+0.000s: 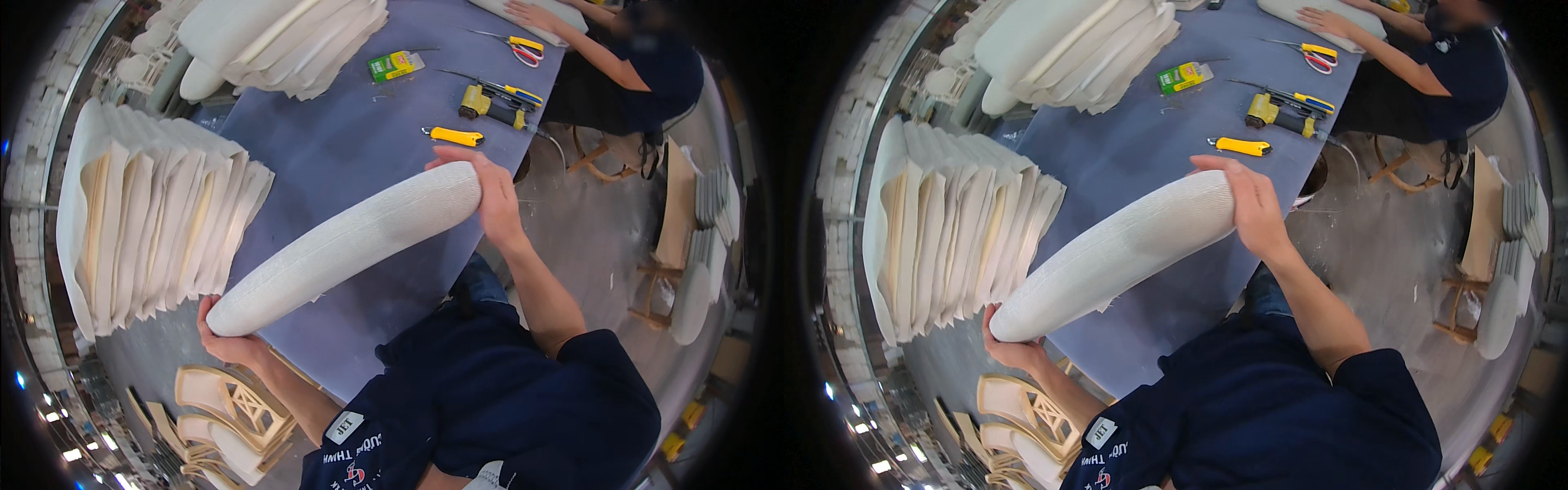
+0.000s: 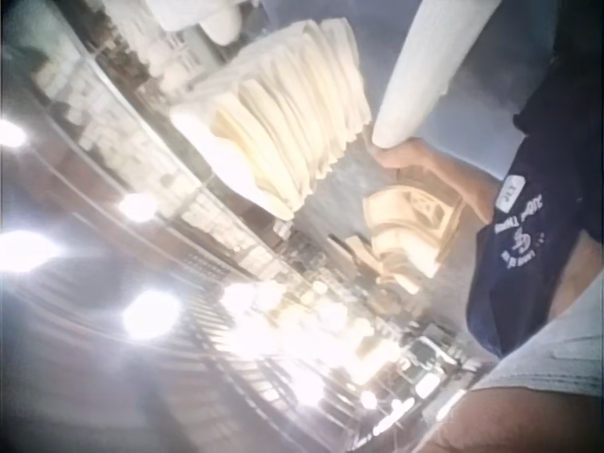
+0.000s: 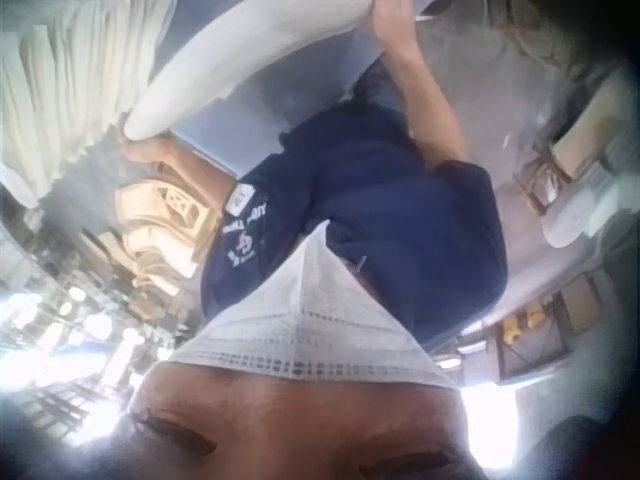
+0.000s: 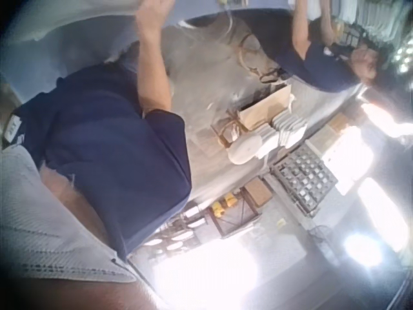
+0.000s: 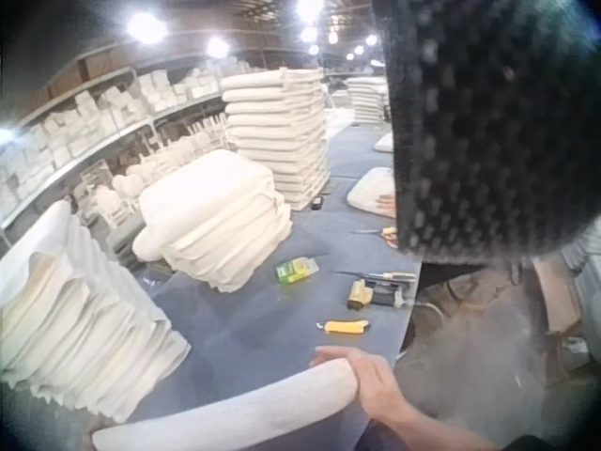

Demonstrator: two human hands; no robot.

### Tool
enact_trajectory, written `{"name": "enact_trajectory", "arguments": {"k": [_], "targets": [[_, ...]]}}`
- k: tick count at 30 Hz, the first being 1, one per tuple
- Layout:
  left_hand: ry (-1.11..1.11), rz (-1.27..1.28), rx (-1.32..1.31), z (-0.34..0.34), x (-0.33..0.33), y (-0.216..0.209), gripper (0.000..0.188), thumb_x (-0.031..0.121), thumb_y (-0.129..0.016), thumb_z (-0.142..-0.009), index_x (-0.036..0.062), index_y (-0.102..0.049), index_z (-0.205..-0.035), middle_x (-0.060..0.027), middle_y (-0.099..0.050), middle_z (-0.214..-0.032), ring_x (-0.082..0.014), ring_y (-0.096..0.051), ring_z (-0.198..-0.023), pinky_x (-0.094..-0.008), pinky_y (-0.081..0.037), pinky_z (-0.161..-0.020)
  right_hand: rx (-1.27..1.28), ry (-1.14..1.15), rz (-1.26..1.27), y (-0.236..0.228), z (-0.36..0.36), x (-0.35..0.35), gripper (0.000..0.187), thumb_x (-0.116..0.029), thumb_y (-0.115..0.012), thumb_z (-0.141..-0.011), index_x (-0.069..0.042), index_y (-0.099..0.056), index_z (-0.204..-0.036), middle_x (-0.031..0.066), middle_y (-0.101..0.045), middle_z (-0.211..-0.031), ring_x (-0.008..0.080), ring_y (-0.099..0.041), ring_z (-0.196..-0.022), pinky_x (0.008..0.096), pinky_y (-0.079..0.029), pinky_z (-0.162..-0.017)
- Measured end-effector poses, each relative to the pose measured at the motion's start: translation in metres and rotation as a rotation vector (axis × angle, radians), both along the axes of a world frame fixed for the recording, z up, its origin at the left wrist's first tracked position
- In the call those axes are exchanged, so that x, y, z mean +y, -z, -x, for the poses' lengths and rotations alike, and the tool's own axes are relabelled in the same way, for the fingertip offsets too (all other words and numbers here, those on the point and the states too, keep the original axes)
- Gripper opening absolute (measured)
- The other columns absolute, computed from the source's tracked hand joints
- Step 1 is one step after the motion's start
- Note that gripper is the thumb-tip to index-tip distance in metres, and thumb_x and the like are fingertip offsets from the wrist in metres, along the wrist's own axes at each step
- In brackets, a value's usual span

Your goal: The person staples fabric to a cushion using a yellow staple gun, then trims excess fabric with scissors. The person folds and smooths the fabric over the cushion, stacks finished cushions, and handles additional cushions on the table.

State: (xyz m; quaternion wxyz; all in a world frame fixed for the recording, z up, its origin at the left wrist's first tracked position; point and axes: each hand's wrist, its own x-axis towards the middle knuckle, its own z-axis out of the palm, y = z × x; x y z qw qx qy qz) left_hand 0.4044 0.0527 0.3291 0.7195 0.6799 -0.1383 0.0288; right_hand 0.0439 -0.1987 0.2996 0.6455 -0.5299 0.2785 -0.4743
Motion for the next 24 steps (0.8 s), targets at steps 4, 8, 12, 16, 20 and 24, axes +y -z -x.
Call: {"name": "enact_trajectory", "arguments": {"k": [4,8,12,16,20,24], "targets": [[-0.036,0.121,-0.019,0.013,-0.004,0.002,0.051,0.031,-0.037,-0.105,-0.0036,-0.071,-0.123,-0.0164,-0.073,-0.107,-0.0286,-0.071,-0.100,-0.0418,-0.059,-0.091,-0.046,-0.113,-0.116,0.036,0.008,-0.010,0.061,-0.037,-0.028,-0.118,0.004,-0.068,-0.137,0.0156,-0.076,-0.128,0.0240,-0.070,-0.123,0.0380,-0.048,-0.114],[-0.075,0.124,0.014,0.015,-0.004,0.007,0.052,0.032,-0.036,-0.105,-0.0032,-0.071,-0.122,-0.0161,-0.073,-0.104,-0.0284,-0.071,-0.098,-0.0419,-0.059,-0.091,0.313,-0.014,-0.295,0.081,0.020,-0.017,0.071,-0.046,-0.020,-0.119,0.004,-0.067,-0.140,0.0157,-0.071,-0.140,0.0241,-0.065,-0.131,0.0402,-0.044,-0.119],[-0.034,0.127,-0.001,0.012,0.007,0.011,0.052,0.031,-0.036,-0.105,-0.0037,-0.070,-0.122,-0.0171,-0.073,-0.103,-0.0287,-0.071,-0.098,-0.0419,-0.058,-0.090,0.050,0.181,0.093,-0.002,0.035,-0.022,0.064,-0.042,-0.028,-0.118,0.002,-0.070,-0.139,0.0129,-0.074,-0.134,0.0243,-0.067,-0.127,0.0418,-0.045,-0.116],[-0.012,0.099,-0.069,0.007,0.013,0.018,0.052,0.030,-0.035,-0.104,-0.0054,-0.070,-0.121,-0.0186,-0.073,-0.102,-0.0295,-0.071,-0.097,-0.0425,-0.058,-0.090,0.168,0.397,0.366,-0.047,0.042,-0.013,0.071,-0.046,-0.022,-0.118,0.003,-0.067,-0.142,0.0179,-0.073,-0.134,0.0265,-0.071,-0.116,0.0440,-0.050,-0.109],[0.033,0.102,-0.108,-0.002,0.011,0.028,0.057,0.033,-0.034,-0.104,-0.0078,-0.072,-0.120,-0.0199,-0.075,-0.105,-0.0281,-0.071,-0.098,-0.0409,-0.057,-0.090,-0.101,0.049,0.138,0.060,0.019,-0.010,0.083,-0.056,-0.013,-0.116,0.006,-0.061,-0.145,0.0199,-0.070,-0.139,0.0281,-0.068,-0.121,0.0437,-0.049,-0.111],[0.109,0.082,-0.099,0.005,-0.008,0.011,0.057,0.033,-0.033,-0.111,-0.0070,-0.072,-0.123,-0.0198,-0.077,-0.108,-0.0263,-0.071,-0.101,-0.0384,-0.054,-0.095,-0.103,0.025,-0.113,0.173,0.029,-0.031,0.072,-0.052,-0.033,-0.116,0.004,-0.045,-0.159,0.0170,-0.055,-0.158,0.0288,-0.053,-0.144,0.0427,-0.039,-0.123]]}}
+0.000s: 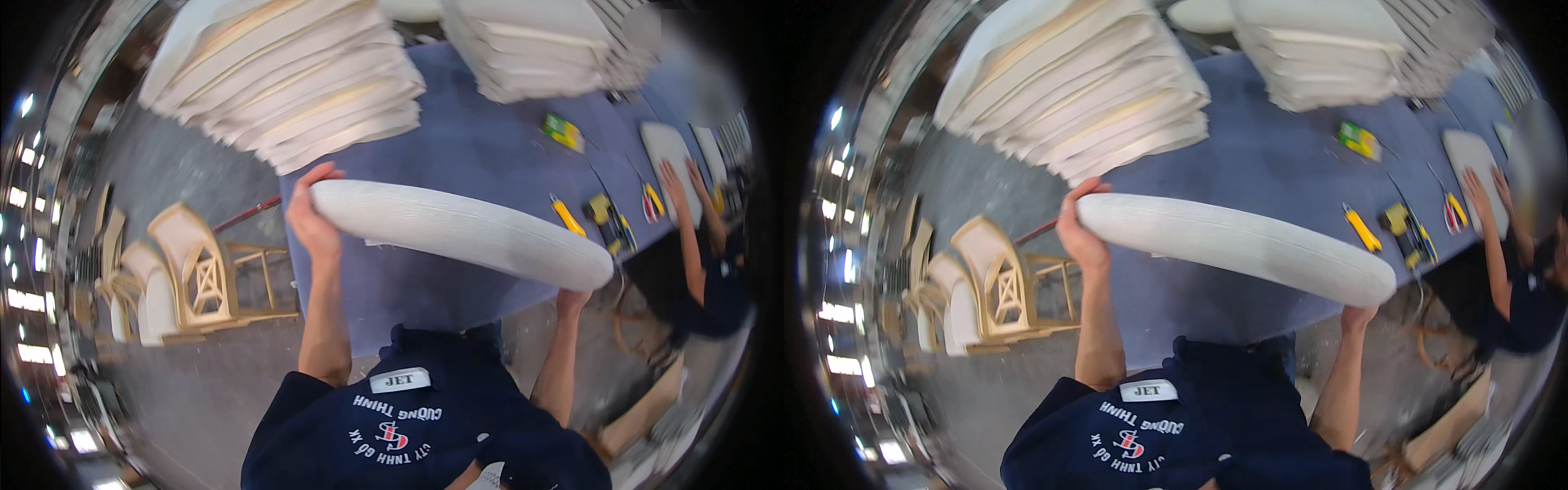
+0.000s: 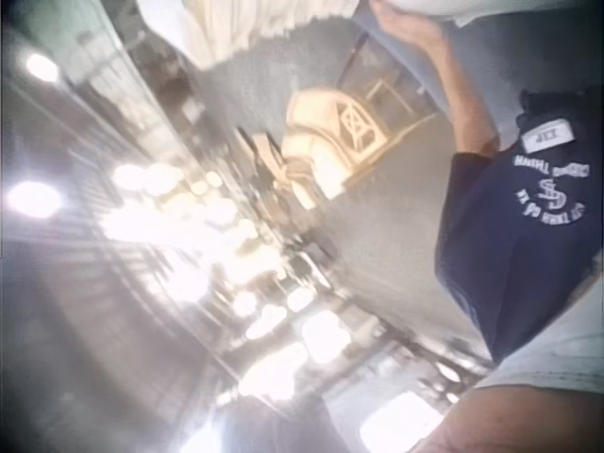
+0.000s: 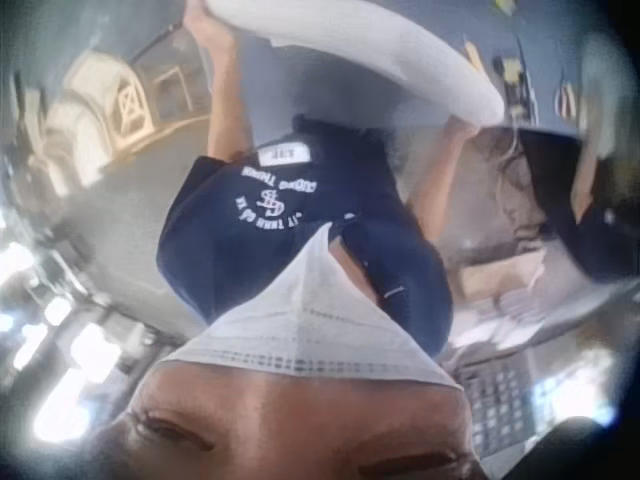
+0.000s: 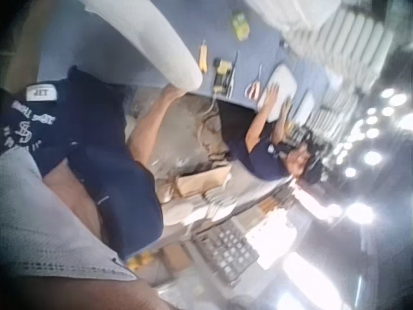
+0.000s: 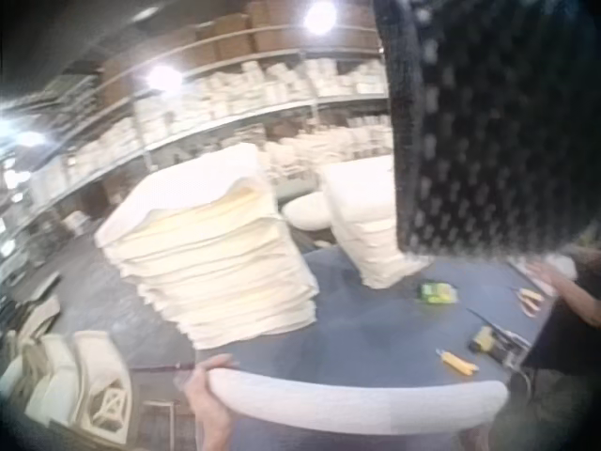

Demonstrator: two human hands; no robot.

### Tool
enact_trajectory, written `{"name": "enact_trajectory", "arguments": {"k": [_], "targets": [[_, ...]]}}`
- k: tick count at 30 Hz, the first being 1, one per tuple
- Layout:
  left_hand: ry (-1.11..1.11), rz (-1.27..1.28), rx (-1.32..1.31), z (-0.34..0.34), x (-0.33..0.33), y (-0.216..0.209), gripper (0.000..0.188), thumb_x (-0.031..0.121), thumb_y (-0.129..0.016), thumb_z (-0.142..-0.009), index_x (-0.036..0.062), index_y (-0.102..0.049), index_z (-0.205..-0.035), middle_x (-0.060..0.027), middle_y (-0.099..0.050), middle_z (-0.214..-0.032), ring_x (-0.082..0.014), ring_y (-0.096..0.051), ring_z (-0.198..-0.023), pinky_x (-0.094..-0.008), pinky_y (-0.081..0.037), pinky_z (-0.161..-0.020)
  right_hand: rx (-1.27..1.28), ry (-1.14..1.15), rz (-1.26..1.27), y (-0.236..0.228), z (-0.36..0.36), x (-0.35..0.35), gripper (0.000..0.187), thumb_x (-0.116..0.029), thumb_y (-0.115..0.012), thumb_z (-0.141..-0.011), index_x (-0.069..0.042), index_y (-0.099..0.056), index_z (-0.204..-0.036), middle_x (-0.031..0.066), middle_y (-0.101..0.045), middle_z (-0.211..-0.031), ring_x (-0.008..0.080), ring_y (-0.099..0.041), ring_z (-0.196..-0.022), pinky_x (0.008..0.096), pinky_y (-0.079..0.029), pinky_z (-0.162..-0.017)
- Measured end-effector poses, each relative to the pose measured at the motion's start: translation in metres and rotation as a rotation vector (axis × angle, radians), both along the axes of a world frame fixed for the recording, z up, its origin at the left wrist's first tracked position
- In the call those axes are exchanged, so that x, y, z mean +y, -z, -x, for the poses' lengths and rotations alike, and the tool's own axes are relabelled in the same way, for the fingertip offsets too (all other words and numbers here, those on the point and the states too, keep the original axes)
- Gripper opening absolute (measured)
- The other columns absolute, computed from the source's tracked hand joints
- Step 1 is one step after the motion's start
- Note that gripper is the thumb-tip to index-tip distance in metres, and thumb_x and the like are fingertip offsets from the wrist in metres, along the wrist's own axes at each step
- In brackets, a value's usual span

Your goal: The person staples fabric to a cushion using a yellow staple gun, then trims excess fabric with scissors. The person folds and smooths the fabric over the cushion, stacks finished cushions, and handles additional cushions on the table.

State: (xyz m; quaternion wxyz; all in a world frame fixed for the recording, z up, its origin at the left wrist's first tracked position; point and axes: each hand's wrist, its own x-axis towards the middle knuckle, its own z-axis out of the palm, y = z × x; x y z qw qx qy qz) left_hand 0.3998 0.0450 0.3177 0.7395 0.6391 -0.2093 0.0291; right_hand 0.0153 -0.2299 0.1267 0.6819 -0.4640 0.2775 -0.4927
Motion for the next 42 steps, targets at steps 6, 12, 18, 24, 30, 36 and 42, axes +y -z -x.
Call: {"name": "enact_trajectory", "arguments": {"k": [6,12,18,24,30,36,42], "targets": [[0.013,0.017,-0.026,0.002,0.019,-0.004,0.061,0.037,-0.030,-0.113,-0.0050,-0.073,-0.123,-0.0176,-0.077,-0.106,-0.0245,-0.071,-0.098,-0.0371,-0.055,-0.092,0.251,-0.115,-0.051,-0.006,0.023,-0.033,0.075,-0.055,-0.036,-0.116,-0.002,-0.033,-0.168,0.0166,-0.046,-0.167,0.0302,-0.042,-0.155,0.0463,-0.027,-0.130],[-0.003,-0.029,-0.080,-0.005,0.017,0.005,0.064,0.044,-0.037,-0.111,-0.0075,-0.074,-0.116,-0.0182,-0.078,-0.104,-0.0245,-0.072,-0.095,-0.0376,-0.055,-0.089,0.063,0.063,0.709,-0.276,0.009,-0.007,0.085,-0.062,-0.029,-0.114,0.007,-0.041,-0.162,0.0340,-0.047,-0.161,0.0378,-0.044,-0.155,0.0470,-0.025,-0.133],[-0.011,0.052,-0.027,-0.004,0.012,0.020,0.065,0.046,-0.036,-0.107,-0.0076,-0.070,-0.120,-0.0201,-0.075,-0.101,-0.0287,-0.073,-0.094,-0.0415,-0.058,-0.087,0.496,-0.017,0.628,-0.218,-0.035,0.028,0.066,-0.046,-0.035,-0.117,0.006,-0.075,-0.126,0.0150,-0.079,-0.108,0.0245,-0.073,-0.095,0.0387,-0.056,-0.089],[-0.043,0.017,0.039,-0.015,-0.005,0.019,0.062,0.045,-0.038,-0.105,-0.0051,-0.071,-0.122,-0.0191,-0.074,-0.102,-0.0290,-0.071,-0.096,-0.0415,-0.057,-0.089,0.358,0.001,0.374,-0.202,-0.035,0.020,0.078,-0.052,-0.020,-0.118,0.005,-0.069,-0.139,0.0190,-0.077,-0.124,0.0274,-0.070,-0.116,0.0406,-0.053,-0.104],[-0.017,-0.049,0.054,-0.009,0.004,0.010,0.061,0.044,-0.036,-0.107,0.0000,-0.070,-0.133,-0.0188,-0.070,-0.124,-0.0316,-0.070,-0.112,-0.0442,-0.058,-0.096,0.366,-0.055,0.260,-0.205,-0.030,0.015,0.075,-0.052,-0.021,-0.118,0.000,-0.069,-0.142,0.0177,-0.076,-0.125,0.0270,-0.070,-0.116,0.0396,-0.052,-0.107],[0.110,0.196,0.257,-0.025,0.006,0.041,0.067,0.052,-0.033,-0.112,-0.0021,-0.064,-0.137,-0.0195,-0.070,-0.122,-0.0299,-0.070,-0.111,-0.0446,-0.058,-0.095,0.365,-0.084,0.195,-0.204,-0.030,0.020,0.077,-0.053,-0.019,-0.118,-0.001,-0.071,-0.140,0.0153,-0.077,-0.127,0.0251,-0.069,-0.117,0.0383,-0.050,-0.109],[-0.027,0.163,0.329,-0.032,0.025,0.134,0.062,0.046,-0.044,-0.114,-0.0009,-0.050,-0.154,-0.0189,-0.061,-0.149,-0.0326,-0.064,-0.132,-0.0467,-0.055,-0.108,0.277,-0.247,-0.041,-0.197,-0.024,0.020,0.079,-0.052,-0.014,-0.118,-0.001,-0.069,-0.143,0.0164,-0.073,-0.136,0.0268,-0.065,-0.130,0.0389,-0.046,-0.117]]}}
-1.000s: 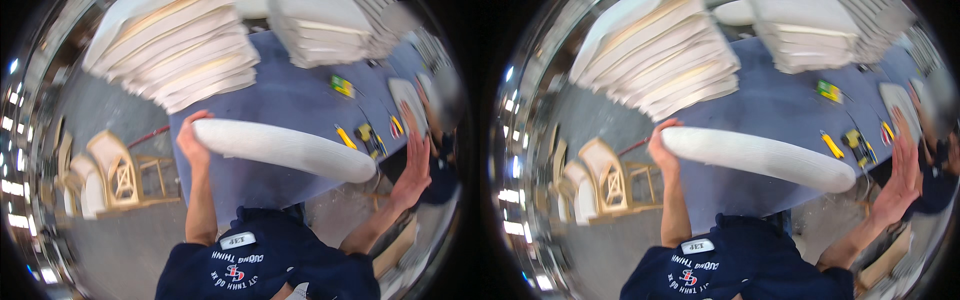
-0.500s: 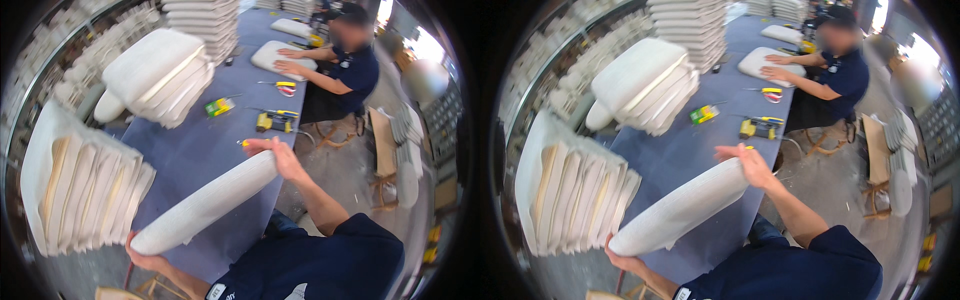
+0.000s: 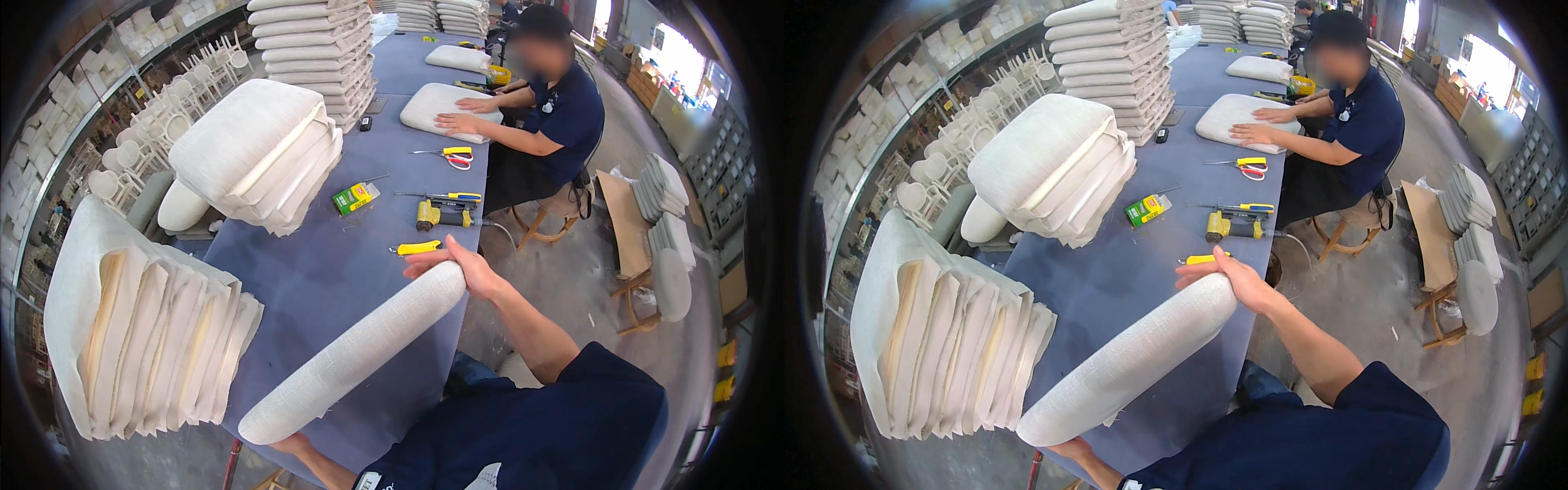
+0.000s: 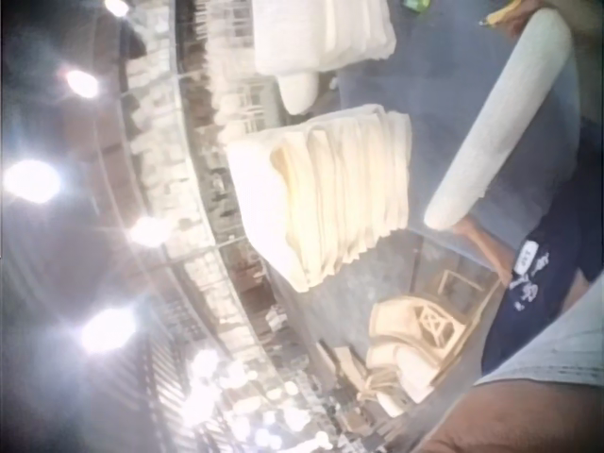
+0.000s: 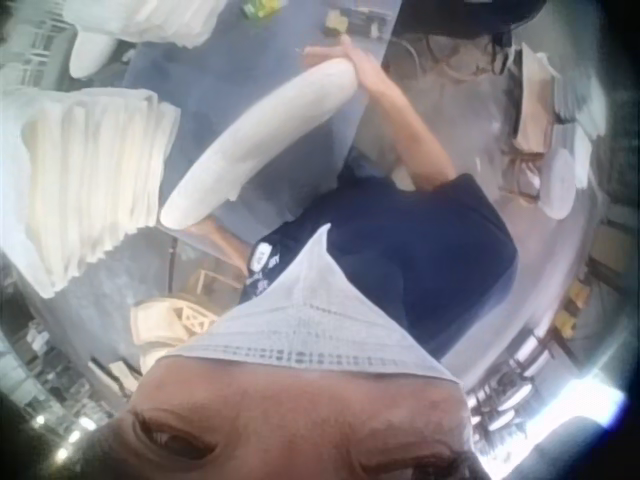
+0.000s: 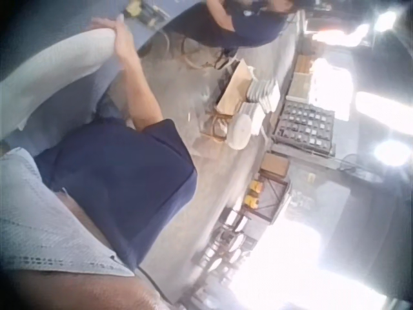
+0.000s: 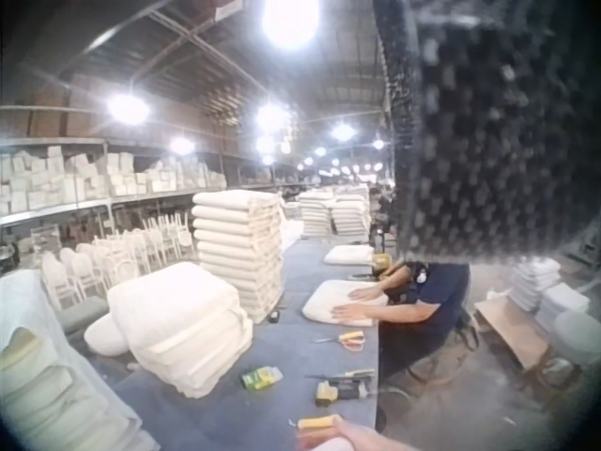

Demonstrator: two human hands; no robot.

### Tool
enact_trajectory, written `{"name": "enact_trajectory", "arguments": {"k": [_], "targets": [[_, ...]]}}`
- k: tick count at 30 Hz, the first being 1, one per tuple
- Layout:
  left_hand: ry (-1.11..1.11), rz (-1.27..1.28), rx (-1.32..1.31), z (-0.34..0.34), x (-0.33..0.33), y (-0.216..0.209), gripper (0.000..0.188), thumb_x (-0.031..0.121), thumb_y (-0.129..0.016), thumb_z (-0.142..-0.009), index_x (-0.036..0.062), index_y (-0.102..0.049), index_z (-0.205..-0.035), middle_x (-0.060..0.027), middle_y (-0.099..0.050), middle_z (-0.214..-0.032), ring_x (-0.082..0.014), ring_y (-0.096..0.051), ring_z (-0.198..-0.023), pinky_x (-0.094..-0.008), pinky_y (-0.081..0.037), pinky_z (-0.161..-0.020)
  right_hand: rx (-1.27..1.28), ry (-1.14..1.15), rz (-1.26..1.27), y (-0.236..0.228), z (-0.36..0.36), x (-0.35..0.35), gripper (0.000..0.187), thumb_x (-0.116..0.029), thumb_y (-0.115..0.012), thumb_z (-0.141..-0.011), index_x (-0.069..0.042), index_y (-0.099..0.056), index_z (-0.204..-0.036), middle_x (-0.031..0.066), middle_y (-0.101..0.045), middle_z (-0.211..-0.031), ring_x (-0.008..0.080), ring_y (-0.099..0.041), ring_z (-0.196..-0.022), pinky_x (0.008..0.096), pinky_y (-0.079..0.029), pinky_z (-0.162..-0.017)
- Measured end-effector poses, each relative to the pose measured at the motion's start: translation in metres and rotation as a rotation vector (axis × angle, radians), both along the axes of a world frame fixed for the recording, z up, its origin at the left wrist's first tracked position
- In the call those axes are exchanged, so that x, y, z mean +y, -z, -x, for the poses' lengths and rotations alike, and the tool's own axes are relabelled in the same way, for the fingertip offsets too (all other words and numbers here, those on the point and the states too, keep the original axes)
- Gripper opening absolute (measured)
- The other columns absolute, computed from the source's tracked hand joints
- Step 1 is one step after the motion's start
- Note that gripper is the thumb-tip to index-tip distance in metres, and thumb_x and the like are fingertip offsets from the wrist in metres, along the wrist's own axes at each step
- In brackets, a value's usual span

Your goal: The person staples fabric to a cushion using a yellow staple gun, then trims excess fabric with scissors. The person folds and smooths the fabric over the cushion, stacks finished cushions, and handles additional cushions on the table.

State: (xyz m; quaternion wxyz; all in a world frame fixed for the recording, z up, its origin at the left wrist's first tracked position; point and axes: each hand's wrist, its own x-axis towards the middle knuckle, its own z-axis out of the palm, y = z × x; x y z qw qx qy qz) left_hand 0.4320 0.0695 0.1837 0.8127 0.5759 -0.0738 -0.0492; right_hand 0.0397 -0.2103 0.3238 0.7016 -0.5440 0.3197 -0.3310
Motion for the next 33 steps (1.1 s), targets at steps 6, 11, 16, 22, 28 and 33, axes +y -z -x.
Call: {"name": "enact_trajectory", "arguments": {"k": [6,11,16,22,28,33], "targets": [[0.252,-0.351,-0.090,-0.026,0.030,0.101,0.062,0.043,-0.047,-0.114,0.0001,-0.046,-0.159,-0.0184,-0.057,-0.154,-0.0338,-0.061,-0.136,-0.0471,-0.053,-0.111,0.139,0.104,-0.135,0.194,0.032,-0.019,0.052,-0.035,-0.045,-0.116,0.000,-0.064,-0.149,0.0133,-0.069,-0.145,0.0244,-0.059,-0.139,0.0396,-0.046,-0.117],[0.292,-0.305,-0.070,-0.024,0.029,0.094,0.060,0.044,-0.043,-0.113,-0.0017,-0.053,-0.150,-0.0192,-0.064,-0.140,-0.0332,-0.064,-0.129,-0.0464,-0.054,-0.107,0.344,0.117,0.042,0.243,0.019,-0.005,0.052,-0.037,-0.048,-0.115,0.000,-0.063,-0.149,0.0130,-0.068,-0.146,0.0242,-0.059,-0.138,0.0403,-0.046,-0.117],[0.293,0.049,0.038,-0.003,0.023,-0.009,0.061,0.046,-0.040,-0.112,-0.0036,-0.061,-0.142,-0.0199,-0.071,-0.127,-0.0326,-0.067,-0.123,-0.0457,-0.055,-0.102,0.352,0.302,-0.052,0.191,0.017,0.003,0.056,-0.041,-0.046,-0.116,0.000,-0.062,-0.150,0.0130,-0.067,-0.148,0.0250,-0.059,-0.138,0.0408,-0.045,-0.117],[0.252,-0.038,-0.441,0.019,0.023,-0.128,0.067,0.049,-0.032,-0.110,-0.0050,-0.069,-0.124,-0.0209,-0.075,-0.106,-0.0305,-0.071,-0.104,-0.0435,-0.057,-0.093,-0.229,0.329,0.097,0.011,0.016,0.020,0.089,-0.069,-0.014,-0.113,-0.002,-0.050,-0.159,0.0180,-0.062,-0.152,0.0319,-0.057,-0.142,0.0490,-0.046,-0.118],[0.209,-0.119,-0.299,0.028,0.012,-0.135,0.064,0.047,-0.033,-0.110,-0.0048,-0.072,-0.110,-0.0205,-0.073,-0.097,-0.0295,-0.070,-0.093,-0.0441,-0.057,-0.086,0.321,-0.041,0.930,-0.041,0.004,0.035,0.084,-0.065,-0.017,-0.114,-0.003,-0.064,-0.147,0.0188,-0.074,-0.134,0.0348,-0.072,-0.118,0.0447,-0.054,-0.104],[0.310,-0.087,-0.371,0.017,0.012,-0.122,0.062,0.046,-0.034,-0.110,-0.0051,-0.070,-0.114,-0.0219,-0.072,-0.099,-0.0313,-0.071,-0.095,-0.0443,-0.058,-0.087,0.232,-0.083,0.732,-0.045,0.009,0.026,0.080,-0.062,-0.023,-0.114,-0.001,-0.069,-0.140,0.0192,-0.076,-0.125,0.0355,-0.074,-0.109,0.0451,-0.056,-0.101]]}}
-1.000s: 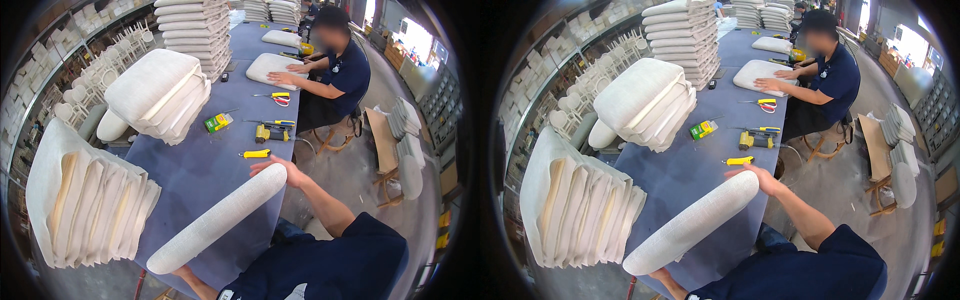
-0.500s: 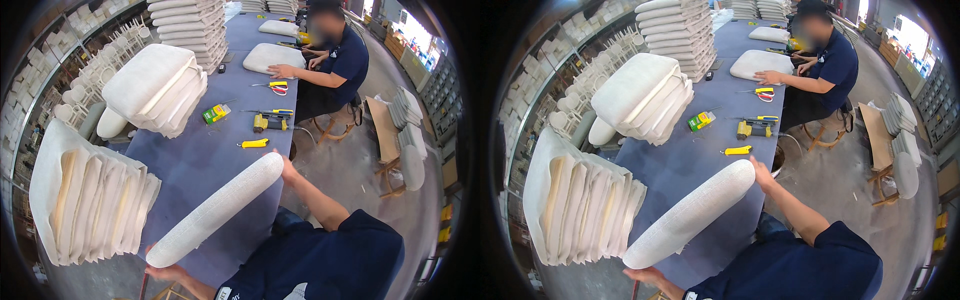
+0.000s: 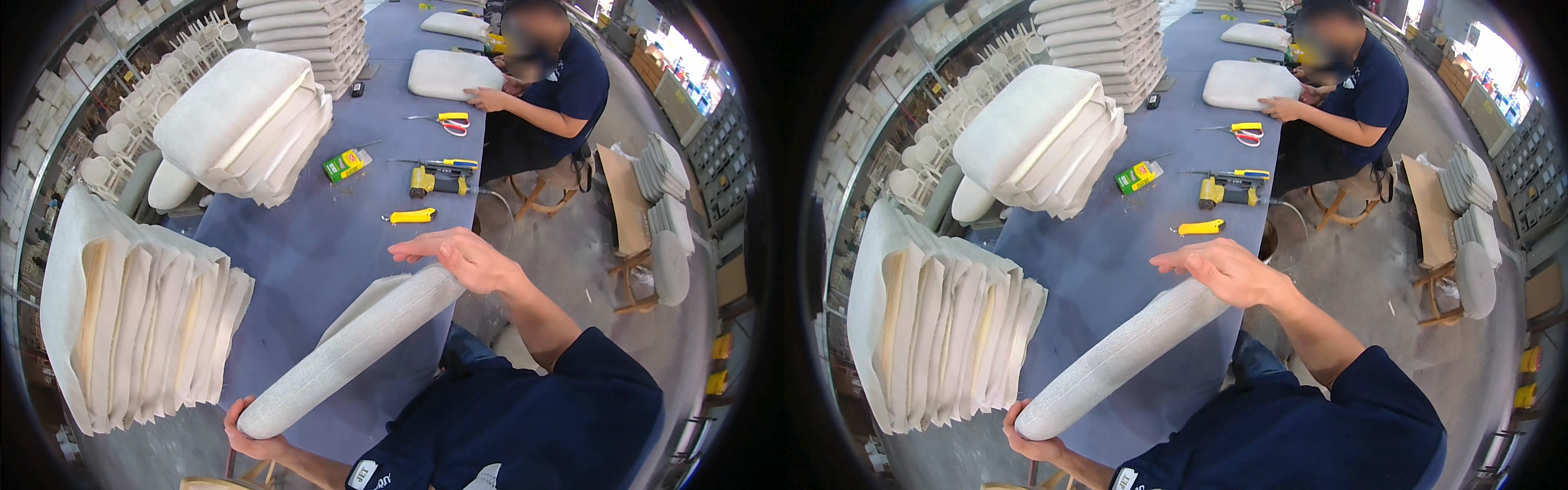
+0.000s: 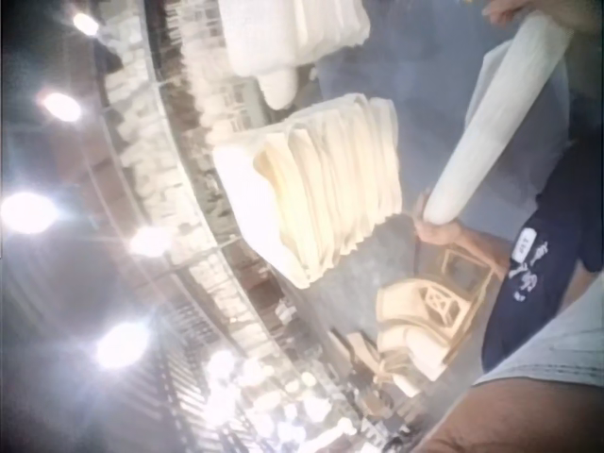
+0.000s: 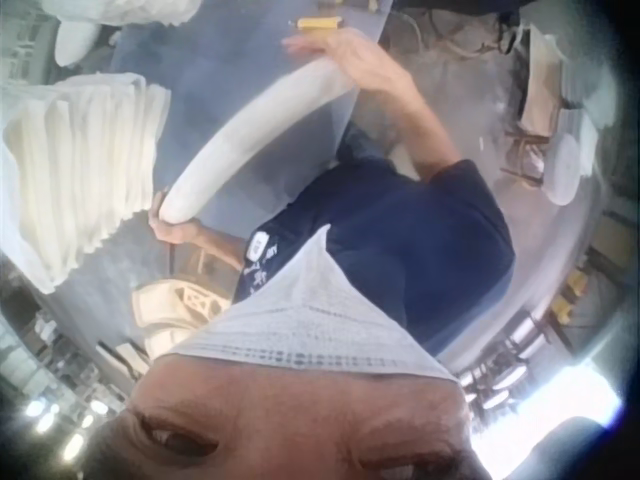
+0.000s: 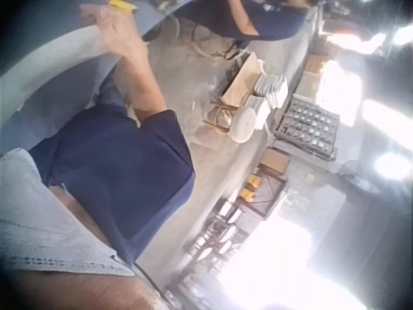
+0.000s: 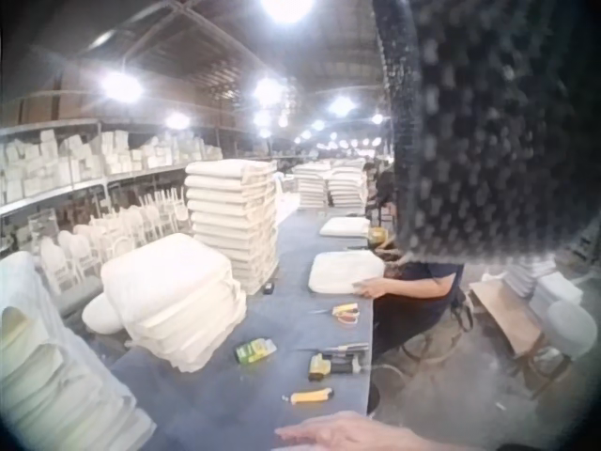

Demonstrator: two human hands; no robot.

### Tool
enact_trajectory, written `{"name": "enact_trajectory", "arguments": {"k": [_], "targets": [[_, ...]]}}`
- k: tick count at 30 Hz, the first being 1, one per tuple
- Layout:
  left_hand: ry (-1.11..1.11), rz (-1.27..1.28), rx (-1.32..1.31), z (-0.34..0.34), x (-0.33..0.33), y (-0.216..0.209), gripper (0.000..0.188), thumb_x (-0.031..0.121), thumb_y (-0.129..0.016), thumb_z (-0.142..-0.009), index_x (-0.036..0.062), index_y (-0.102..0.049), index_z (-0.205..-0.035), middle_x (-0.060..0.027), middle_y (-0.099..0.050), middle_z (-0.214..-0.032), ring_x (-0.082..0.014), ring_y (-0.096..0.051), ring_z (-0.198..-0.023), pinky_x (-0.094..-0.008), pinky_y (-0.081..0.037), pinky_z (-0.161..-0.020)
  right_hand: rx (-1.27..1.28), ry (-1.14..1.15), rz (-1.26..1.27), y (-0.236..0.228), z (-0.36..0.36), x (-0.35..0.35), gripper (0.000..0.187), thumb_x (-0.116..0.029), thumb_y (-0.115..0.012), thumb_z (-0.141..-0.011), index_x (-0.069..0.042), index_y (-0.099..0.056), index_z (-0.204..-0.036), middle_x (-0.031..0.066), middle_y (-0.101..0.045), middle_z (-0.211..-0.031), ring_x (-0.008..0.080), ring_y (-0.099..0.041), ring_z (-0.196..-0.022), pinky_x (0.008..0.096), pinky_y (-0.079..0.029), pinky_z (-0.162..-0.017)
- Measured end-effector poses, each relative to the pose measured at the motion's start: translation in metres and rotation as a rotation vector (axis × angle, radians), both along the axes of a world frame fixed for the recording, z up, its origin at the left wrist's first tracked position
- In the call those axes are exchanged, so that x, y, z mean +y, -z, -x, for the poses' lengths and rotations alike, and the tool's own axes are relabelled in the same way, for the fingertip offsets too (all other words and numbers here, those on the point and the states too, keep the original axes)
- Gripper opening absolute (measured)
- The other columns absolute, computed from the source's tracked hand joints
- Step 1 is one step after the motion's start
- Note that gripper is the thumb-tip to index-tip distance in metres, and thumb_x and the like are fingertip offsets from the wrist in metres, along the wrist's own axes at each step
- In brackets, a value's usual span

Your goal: The person staples fabric to a cushion using a yellow staple gun, then trims excess fabric with scissors. The person folds and smooths the fabric over the cushion, stacks finished cushions, and handles additional cushions on the table.

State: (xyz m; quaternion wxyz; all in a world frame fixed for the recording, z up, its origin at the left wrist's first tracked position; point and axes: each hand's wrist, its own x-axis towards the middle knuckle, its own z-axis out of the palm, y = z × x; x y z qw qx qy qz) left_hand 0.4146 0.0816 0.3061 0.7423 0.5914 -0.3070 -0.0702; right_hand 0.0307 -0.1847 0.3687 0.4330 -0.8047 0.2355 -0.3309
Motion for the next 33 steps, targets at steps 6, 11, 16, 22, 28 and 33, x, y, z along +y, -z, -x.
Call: {"name": "enact_trajectory", "arguments": {"k": [6,11,16,22,28,33], "targets": [[-0.124,0.019,-0.076,0.002,0.014,0.019,0.059,0.039,-0.034,-0.105,-0.0066,-0.070,-0.111,-0.0234,-0.072,-0.094,-0.0335,-0.070,-0.089,-0.0471,-0.058,-0.087,-0.005,-0.003,-0.132,0.018,0.004,-0.002,0.096,-0.075,-0.022,-0.109,0.002,-0.067,-0.143,0.0211,-0.076,-0.127,0.0317,-0.072,-0.117,0.0449,-0.053,-0.106],[-0.137,0.051,-0.243,0.035,0.032,0.013,0.060,0.039,-0.027,-0.105,-0.0023,-0.071,-0.109,-0.0217,-0.073,-0.090,-0.0331,-0.071,-0.088,-0.0527,-0.058,-0.090,0.021,0.044,-0.282,0.028,0.025,0.022,0.123,-0.089,-0.005,-0.098,0.008,-0.068,-0.139,0.0247,-0.072,-0.134,0.0368,-0.065,-0.131,0.0470,-0.043,-0.118],[-0.081,0.125,-0.230,0.041,0.038,0.027,0.062,0.045,-0.031,-0.102,0.0006,-0.073,-0.107,-0.0193,-0.075,-0.090,-0.0323,-0.071,-0.088,-0.0506,-0.054,-0.086,0.061,0.103,-0.407,0.040,0.031,0.030,0.131,-0.092,0.000,-0.095,0.011,-0.068,-0.137,0.0277,-0.069,-0.137,0.0420,-0.060,-0.138,0.0512,-0.037,-0.122],[-0.098,0.108,-0.198,0.038,0.043,0.026,0.060,0.043,-0.031,-0.101,0.0003,-0.073,-0.107,-0.0198,-0.075,-0.091,-0.0332,-0.072,-0.089,-0.0508,-0.054,-0.086,-0.182,-0.051,-0.444,0.070,0.036,0.016,0.131,-0.093,0.001,-0.094,0.010,-0.072,-0.132,0.0295,-0.073,-0.129,0.0457,-0.059,-0.139,0.0579,-0.033,-0.124],[-0.066,0.070,-0.246,0.035,0.038,0.024,0.060,0.044,-0.030,-0.102,0.0017,-0.072,-0.109,-0.0183,-0.074,-0.091,-0.0325,-0.071,-0.088,-0.0508,-0.053,-0.087,-0.168,-0.020,-0.432,0.084,0.030,0.017,0.113,-0.084,-0.008,-0.103,0.003,-0.072,-0.135,0.0283,-0.072,-0.133,0.0457,-0.056,-0.143,0.0581,-0.032,-0.126],[-0.067,0.148,-0.234,0.045,0.045,0.030,0.060,0.045,-0.030,-0.102,0.0022,-0.072,-0.109,-0.0178,-0.073,-0.090,-0.0323,-0.070,-0.088,-0.0516,-0.053,-0.088,-0.132,0.081,-0.545,0.108,0.022,0.026,0.106,-0.071,-0.003,-0.109,0.003,-0.078,-0.125,0.0245,-0.075,-0.131,0.0432,-0.059,-0.140,0.0573,-0.030,-0.128]]}}
